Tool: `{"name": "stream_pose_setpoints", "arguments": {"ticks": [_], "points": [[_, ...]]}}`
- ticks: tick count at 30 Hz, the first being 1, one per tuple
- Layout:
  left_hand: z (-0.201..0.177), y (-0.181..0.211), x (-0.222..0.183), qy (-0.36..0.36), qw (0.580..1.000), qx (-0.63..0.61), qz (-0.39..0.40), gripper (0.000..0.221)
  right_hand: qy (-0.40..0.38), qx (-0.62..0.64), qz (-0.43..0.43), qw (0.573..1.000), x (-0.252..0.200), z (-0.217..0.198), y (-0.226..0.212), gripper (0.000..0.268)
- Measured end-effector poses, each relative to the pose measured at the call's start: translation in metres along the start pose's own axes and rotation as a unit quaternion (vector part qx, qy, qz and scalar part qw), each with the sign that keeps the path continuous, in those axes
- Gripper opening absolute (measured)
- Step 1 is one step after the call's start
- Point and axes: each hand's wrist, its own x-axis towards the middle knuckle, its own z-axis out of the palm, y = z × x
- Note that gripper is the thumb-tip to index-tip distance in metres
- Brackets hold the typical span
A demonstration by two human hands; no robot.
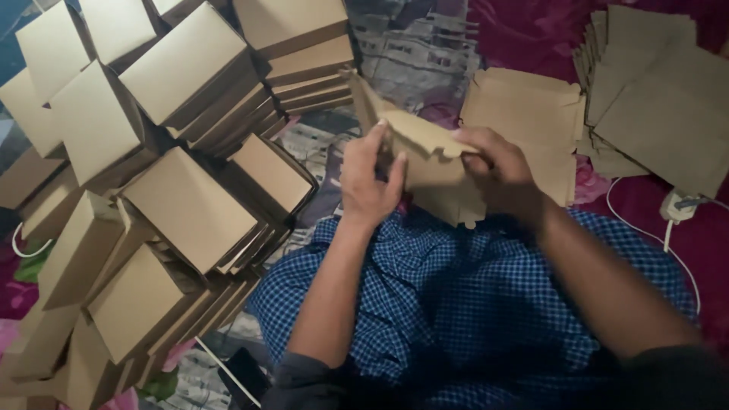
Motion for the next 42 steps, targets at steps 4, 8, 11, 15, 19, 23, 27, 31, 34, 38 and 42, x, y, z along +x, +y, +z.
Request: {"name": "stream_pose_setpoints", "arguments": {"ticks": [4, 8, 11, 15, 19, 23, 27, 31, 34, 38, 42], "points": [[-0.003, -0.005, -0.001, 0.009, 0.995, 0.097, 0.032, 0.033, 0.023, -0.004, -0.085, 0.996, 0.008, 0.010, -0.025, 0.054], [-0.005, -0.006, -0.002, -0.022, 0.993, 0.082, 0.081, 0.019, 0.025, 0.013, -0.145, 0.989, 0.009, 0.013, -0.025, 0.048], [-0.007, -0.005, -0.003, -0.058, 0.994, 0.051, 0.075, 0.017, 0.012, -0.003, -0.129, 0.992, 0.006, 0.009, -0.018, 0.034], [-0.004, -0.008, -0.006, -0.060, 0.995, 0.043, 0.071, 0.011, -0.026, -0.008, -0.079, 0.997, 0.006, 0.000, -0.016, 0.043], [-0.004, -0.001, -0.004, -0.085, 0.996, 0.003, 0.013, 0.015, -0.051, -0.071, -0.098, 0.991, 0.003, -0.005, -0.004, 0.043], [-0.012, 0.034, 0.013, -0.092, 0.993, -0.054, -0.045, 0.017, -0.024, -0.288, -0.197, 0.937, 0.009, -0.007, -0.020, 0.008], [-0.003, 0.056, 0.011, -0.057, 0.996, -0.059, -0.036, 0.018, 0.044, -0.429, -0.208, 0.878, 0.016, -0.005, -0.063, 0.017], [0.002, 0.077, 0.016, -0.029, 1.000, -0.004, 0.004, 0.019, 0.055, -0.491, -0.190, 0.848, 0.009, -0.006, -0.048, 0.017], [0.003, 0.089, 0.018, -0.025, 1.000, -0.002, 0.003, 0.025, 0.057, -0.536, -0.141, 0.830, 0.008, -0.002, -0.059, 0.015], [-0.003, 0.108, 0.023, -0.027, 0.999, 0.025, 0.037, 0.024, 0.056, -0.551, -0.118, 0.824, 0.016, -0.004, -0.098, 0.019], [-0.005, 0.099, 0.013, -0.062, 0.993, 0.061, 0.078, 0.038, 0.020, -0.564, -0.103, 0.819, 0.017, -0.008, -0.129, 0.013]]}}
